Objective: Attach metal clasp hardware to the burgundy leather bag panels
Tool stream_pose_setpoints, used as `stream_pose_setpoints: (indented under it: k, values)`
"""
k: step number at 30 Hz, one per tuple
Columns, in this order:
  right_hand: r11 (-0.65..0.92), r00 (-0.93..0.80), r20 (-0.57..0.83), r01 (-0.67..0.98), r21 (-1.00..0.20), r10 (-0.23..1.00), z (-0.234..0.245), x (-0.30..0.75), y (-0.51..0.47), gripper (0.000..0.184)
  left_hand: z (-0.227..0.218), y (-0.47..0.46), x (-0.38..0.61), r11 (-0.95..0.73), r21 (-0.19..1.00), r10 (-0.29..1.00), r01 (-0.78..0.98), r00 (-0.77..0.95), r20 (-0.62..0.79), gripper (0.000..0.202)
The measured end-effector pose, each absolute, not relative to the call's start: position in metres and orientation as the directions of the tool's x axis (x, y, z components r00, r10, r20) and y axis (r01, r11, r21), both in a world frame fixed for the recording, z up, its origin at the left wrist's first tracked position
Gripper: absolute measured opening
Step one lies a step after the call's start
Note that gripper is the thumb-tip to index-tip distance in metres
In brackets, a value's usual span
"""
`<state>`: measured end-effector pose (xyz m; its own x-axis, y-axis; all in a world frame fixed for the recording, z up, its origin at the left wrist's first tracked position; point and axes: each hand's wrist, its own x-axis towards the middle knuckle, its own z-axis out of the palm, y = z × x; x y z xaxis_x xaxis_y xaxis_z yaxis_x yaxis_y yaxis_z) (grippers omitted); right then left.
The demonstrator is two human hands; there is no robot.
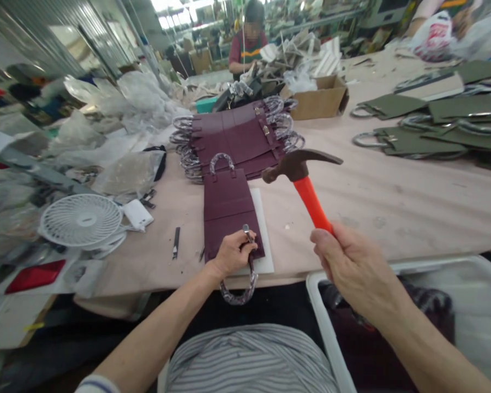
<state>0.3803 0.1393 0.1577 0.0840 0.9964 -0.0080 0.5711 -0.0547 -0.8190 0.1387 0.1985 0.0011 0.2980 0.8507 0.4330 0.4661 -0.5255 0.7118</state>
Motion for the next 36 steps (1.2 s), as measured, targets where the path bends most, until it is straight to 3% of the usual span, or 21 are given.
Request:
stream_pose_setpoints:
  k: [6, 14, 25, 32, 36]
  values:
    - [0.081, 0.026, 0.183, 0.829, -0.553, 0.983, 0.183, 0.384, 0.122, 0.055, 0.003, 0.2, 0.139, -0.504, 0.703, 0.864, 0.502, 0.299, 0.406, 0.007]
    - [0.184, -0.091, 0.202, 0.844, -0.504, 0.975, 0.171, 0.379, 0.119, 0.054, -0.006, 0.196, 0.14, -0.514, 0.718, 0.856, 0.469, 0.231, 0.462, 0.007]
    - [0.335, -0.233, 0.286, 0.858, -0.39, 0.929, 0.153, 0.376, 0.121, 0.044, -0.007, 0.191, 0.148, -0.45, 0.734, 0.887, 0.509, 0.162, 0.433, 0.007]
    - [0.386, -0.19, 0.463, 0.843, -0.375, 0.866, 0.158, 0.367, 0.12, 0.04, -0.004, 0.19, 0.15, -0.464, 0.732, 0.879, 0.498, 0.155, 0.451, 0.01]
    - [0.423, -0.327, 0.333, 0.862, -0.279, 0.885, 0.158, 0.375, 0.123, 0.04, -0.006, 0.191, 0.152, -0.453, 0.718, 0.885, 0.527, 0.171, 0.433, 0.01]
